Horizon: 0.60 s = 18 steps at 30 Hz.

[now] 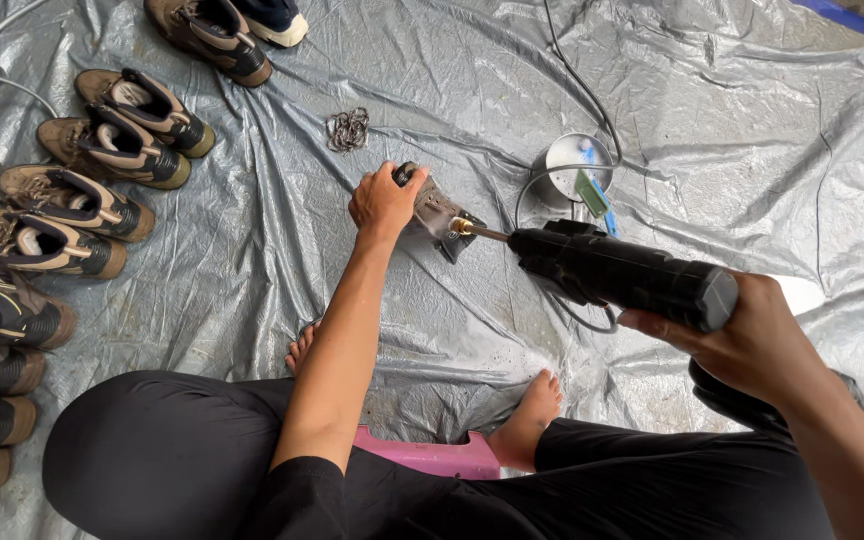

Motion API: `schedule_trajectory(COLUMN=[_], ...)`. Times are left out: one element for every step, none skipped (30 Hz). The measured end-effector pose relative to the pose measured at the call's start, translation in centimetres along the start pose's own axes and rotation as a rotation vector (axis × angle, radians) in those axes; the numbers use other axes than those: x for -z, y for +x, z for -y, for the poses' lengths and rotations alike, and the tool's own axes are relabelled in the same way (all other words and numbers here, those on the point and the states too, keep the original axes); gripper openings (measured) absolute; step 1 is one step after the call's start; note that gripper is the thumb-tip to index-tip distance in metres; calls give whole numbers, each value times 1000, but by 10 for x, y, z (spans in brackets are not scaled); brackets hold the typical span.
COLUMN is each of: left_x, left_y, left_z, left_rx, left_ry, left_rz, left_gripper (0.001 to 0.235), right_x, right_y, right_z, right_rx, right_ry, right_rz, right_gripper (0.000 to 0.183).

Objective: The person scrubs a shoe with a brush and cleaning solution, then uses a heat gun to dry the shoe. The person rotates the shoe to clean and dry different areas, including the sole and interior.

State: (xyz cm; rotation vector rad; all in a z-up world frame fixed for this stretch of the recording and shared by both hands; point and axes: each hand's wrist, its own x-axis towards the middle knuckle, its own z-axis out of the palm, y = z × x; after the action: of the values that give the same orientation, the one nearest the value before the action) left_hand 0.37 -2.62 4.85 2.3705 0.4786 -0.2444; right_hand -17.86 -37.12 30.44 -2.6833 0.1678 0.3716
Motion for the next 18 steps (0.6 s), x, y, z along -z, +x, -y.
schedule_trajectory(left_x=[2, 4, 4, 3, 4, 5, 3, 2, 1, 0, 0, 0, 0, 0, -2, -1, -1, -1], left_y=[1, 3, 2, 0, -1, -2, -2, -1, 0, 0, 0, 1, 1, 1, 0, 0, 0, 0], left_z=[2, 3, 5, 5, 4, 3, 4, 4, 5, 4, 4, 3, 3, 3, 3, 3, 2, 1], left_rx=[3, -1, -3, 0, 1, 1, 2, -2, -7, -7, 4, 15, 16, 14, 11, 12, 18, 25], left_ry=[-4, -5, -4, -5, -13, -21, -21, -21, -21, -23, -11, 0, 0, -2, -4, -3, 1, 4], left_rz=[-6, -3, 8, 11, 10, 10, 12, -2, -19, -20, -13, -6, -10, -13, -10, -8, -3, 3], left_gripper=[62, 70, 79, 79, 74, 70, 70, 71, 71, 71, 71, 71, 71, 69, 67, 67, 68, 70], right_x=[-3, -6, -9, -12, -15, -19, -22, -26, -29, -30, -31, -32, -32, -31, -31, -30, -28, -26], right_y=[2, 4, 4, 4, 6, 7, 8, 9, 11, 10, 10, 9, 8, 8, 5, 3, 1, -2], right_z=[-1, -3, -5, -10, -14, -18, -24, -29, -34, -34, -33, -32, -31, -31, -31, -30, -29, -28], right_rx=[7, -21, -58, -59, -44, -28, -30, -27, -21, -20, -42, -64, -60, -43, -32, -33, -91, -148], right_ry=[-3, 7, 17, 14, 19, 24, 23, 25, 26, 25, 43, 61, 62, 63, 64, 65, 100, 136], right_rz=[-1, 4, 13, 17, 8, 0, 2, 2, 0, 0, -1, -2, -2, 0, 3, 5, -6, -17], right_gripper=[42, 45, 48, 48, 47, 47, 47, 47, 48, 48, 52, 56, 56, 51, 47, 47, 48, 50])
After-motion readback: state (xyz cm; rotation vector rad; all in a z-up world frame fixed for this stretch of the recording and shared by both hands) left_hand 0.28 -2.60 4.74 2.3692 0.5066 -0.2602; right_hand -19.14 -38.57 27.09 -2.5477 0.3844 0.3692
